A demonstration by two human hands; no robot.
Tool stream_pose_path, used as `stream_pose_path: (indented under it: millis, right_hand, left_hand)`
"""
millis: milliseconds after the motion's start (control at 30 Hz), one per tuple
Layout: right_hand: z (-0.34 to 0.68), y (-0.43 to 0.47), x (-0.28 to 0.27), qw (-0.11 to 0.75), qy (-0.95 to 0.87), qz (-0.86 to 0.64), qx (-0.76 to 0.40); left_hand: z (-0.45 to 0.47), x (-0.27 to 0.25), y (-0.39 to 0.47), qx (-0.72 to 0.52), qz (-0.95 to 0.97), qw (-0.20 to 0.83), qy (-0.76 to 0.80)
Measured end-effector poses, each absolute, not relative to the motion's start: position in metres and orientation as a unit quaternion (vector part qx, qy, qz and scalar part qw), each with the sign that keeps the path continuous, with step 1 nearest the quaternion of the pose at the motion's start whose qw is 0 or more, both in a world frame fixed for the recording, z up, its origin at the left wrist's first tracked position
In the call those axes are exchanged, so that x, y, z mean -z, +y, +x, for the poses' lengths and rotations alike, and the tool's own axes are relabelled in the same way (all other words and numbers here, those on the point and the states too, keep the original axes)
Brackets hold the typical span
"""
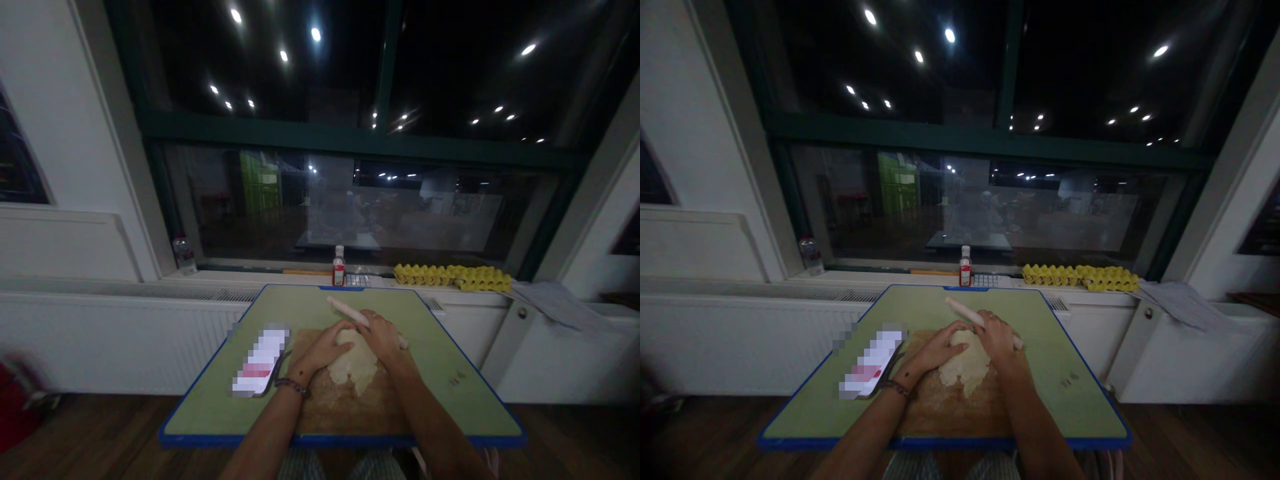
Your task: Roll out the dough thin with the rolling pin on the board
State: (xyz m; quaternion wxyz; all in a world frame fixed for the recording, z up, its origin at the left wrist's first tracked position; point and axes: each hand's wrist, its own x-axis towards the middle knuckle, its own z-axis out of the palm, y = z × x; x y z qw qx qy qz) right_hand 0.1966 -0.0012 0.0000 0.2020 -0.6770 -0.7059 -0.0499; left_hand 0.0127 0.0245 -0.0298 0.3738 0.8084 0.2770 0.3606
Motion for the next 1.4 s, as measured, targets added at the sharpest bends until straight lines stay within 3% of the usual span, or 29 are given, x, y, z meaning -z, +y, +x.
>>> stream_pose_path:
  millis: [300, 567, 1400]
  right_hand:
    - [0.201, 0.000, 0.003, 0.265, -0.689, -0.673, 0.056]
    - [0.202, 0.002, 0.004, 0.268, -0.691, -0.670, 0.047]
    - [0.203, 0.004, 0.006, 0.246, -0.700, -0.669, 0.046]
  left_hand:
    - [0.013, 0.031, 0.024, -0.380, 0.783, 0.341, 0.356]
    - [0.009, 0.020, 0.023, -0.384, 0.749, 0.258, 0.474]
    - [0.011, 0.018, 0.023, -0.380, 0.808, 0.241, 0.380]
